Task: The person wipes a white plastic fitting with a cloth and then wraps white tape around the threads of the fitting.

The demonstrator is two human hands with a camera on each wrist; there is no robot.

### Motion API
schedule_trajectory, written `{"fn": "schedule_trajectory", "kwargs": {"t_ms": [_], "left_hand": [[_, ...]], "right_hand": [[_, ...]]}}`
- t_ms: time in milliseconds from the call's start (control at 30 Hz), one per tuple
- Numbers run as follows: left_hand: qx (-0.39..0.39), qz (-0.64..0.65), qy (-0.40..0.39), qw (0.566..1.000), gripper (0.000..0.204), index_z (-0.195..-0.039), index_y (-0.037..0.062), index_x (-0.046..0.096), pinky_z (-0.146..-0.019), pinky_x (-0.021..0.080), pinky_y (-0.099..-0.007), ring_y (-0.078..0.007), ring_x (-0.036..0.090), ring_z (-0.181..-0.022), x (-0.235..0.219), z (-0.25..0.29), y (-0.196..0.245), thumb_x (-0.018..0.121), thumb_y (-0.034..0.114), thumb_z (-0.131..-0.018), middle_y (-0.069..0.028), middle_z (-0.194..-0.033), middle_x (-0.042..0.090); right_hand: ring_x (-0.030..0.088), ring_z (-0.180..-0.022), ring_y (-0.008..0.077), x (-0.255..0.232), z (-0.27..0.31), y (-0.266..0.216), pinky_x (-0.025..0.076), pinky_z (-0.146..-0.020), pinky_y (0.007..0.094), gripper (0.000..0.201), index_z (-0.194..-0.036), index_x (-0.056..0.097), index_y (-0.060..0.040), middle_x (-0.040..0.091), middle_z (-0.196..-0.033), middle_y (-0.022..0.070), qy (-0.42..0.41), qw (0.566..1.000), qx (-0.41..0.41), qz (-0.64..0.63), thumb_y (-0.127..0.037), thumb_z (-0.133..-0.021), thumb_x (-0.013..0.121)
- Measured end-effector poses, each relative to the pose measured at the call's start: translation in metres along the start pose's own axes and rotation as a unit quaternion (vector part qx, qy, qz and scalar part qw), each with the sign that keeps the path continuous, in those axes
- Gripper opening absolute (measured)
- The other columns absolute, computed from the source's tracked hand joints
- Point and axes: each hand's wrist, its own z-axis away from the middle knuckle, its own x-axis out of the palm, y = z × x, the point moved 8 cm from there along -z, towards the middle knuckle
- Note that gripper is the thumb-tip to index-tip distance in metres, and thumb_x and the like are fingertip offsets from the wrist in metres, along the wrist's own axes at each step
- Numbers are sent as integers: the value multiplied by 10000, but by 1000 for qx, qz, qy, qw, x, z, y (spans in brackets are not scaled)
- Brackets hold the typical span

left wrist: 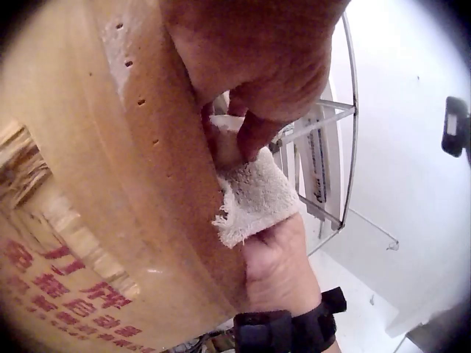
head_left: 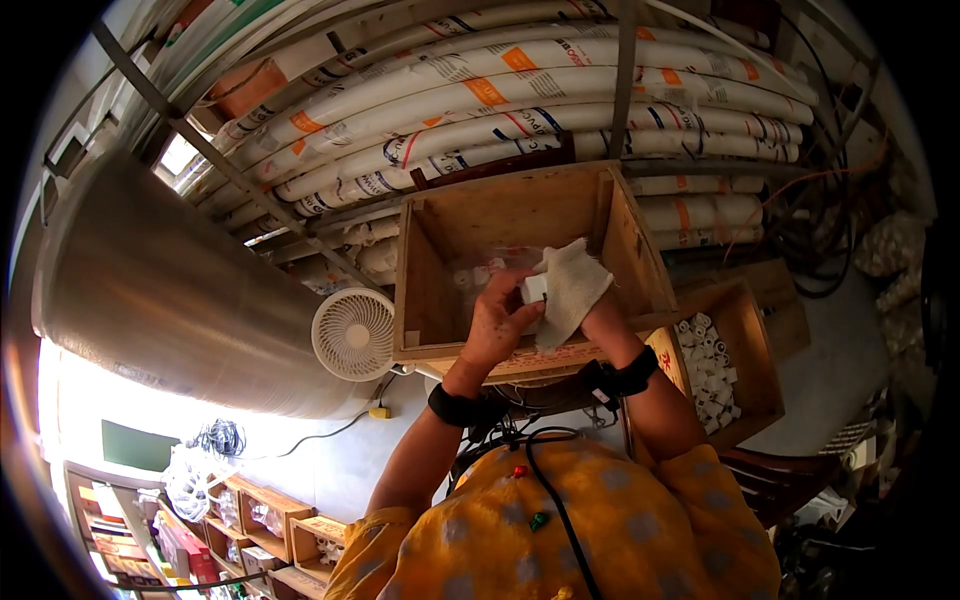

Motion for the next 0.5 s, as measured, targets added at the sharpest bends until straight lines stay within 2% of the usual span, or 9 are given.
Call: {"fn": "schedule_trajectory", "kwargs": {"t_ms": [33,100,167,200,233,267,367,467,500], "left_hand": [[0,-11,-3,1000,377,-1157,11,512,-826,465,-268,-129,573,-955,-1,0,-1,638,-27,-803,-44,-1026,586],[27,10,3,1000,387,-1155,17,512,-834,461,-270,-133,570,-959,-1,0,6,639,-41,-794,-36,-1031,580],[43,19,8,999,390,-1153,21,513,-828,460,-269,-134,570,-948,-1,0,8,641,-42,-790,-31,-1031,578],[44,16,10,999,387,-1152,22,513,-818,462,-268,-133,572,-935,-2,0,6,642,-36,-791,-31,-1029,579],[46,12,12,999,384,-1150,23,513,-808,464,-267,-131,574,-922,-3,0,6,643,-30,-792,-31,-1027,580],[39,-18,10,999,379,-1149,23,514,-793,465,-264,-128,576,-904,-3,0,7,644,-19,-795,-34,-1020,583],[20,-68,12,997,379,-1133,25,527,-729,466,-251,-108,565,-826,-3,-1,11,663,5,-781,-37,-973,578],[3,-46,22,999,395,-1106,21,548,-653,460,-237,-81,533,-731,-2,-2,9,702,14,-743,-34,-884,565],[-5,-43,20,999,391,-1104,14,547,-647,460,-237,-80,533,-721,-2,-2,8,704,21,-746,-37,-865,572]], "right_hand": [[540,-965,265,3,-2,6,439,-835,342,291,-1066,514,-48,560,-1048,141,5,996,22,-90,-115,-798,603],[545,-957,266,6,-6,3,442,-829,344,289,-1067,519,-48,563,-1049,138,-29,998,17,-59,-127,-800,600],[553,-978,240,-5,-11,-39,444,-845,337,321,-1113,521,-50,569,-1085,119,-105,977,-38,184,-157,-822,603],[550,-997,224,-6,-5,-29,440,-859,332,356,-1143,514,-52,567,-1109,109,-70,996,-2,53,-165,-822,618],[547,-1016,208,-3,7,-12,437,-873,326,392,-1174,506,-54,564,-1132,99,-34,996,33,-80,-172,-822,632],[544,-1034,192,-2,14,2,433,-887,321,429,-1205,499,-56,562,-1156,89,3,975,68,-211,-180,-822,646],[513,-1094,168,-2,14,0,401,-940,302,496,-1265,469,-53,537,-1218,77,-13,954,88,-286,-190,-828,662],[511,-1087,174,-3,14,-2,399,-941,294,469,-1248,475,-41,538,-1201,81,12,964,11,-266,-171,-833,652],[514,-1080,174,-4,14,-1,402,-938,293,458,-1243,479,-40,541,-1192,79,29,976,-15,-215,-173,-837,647]]}}
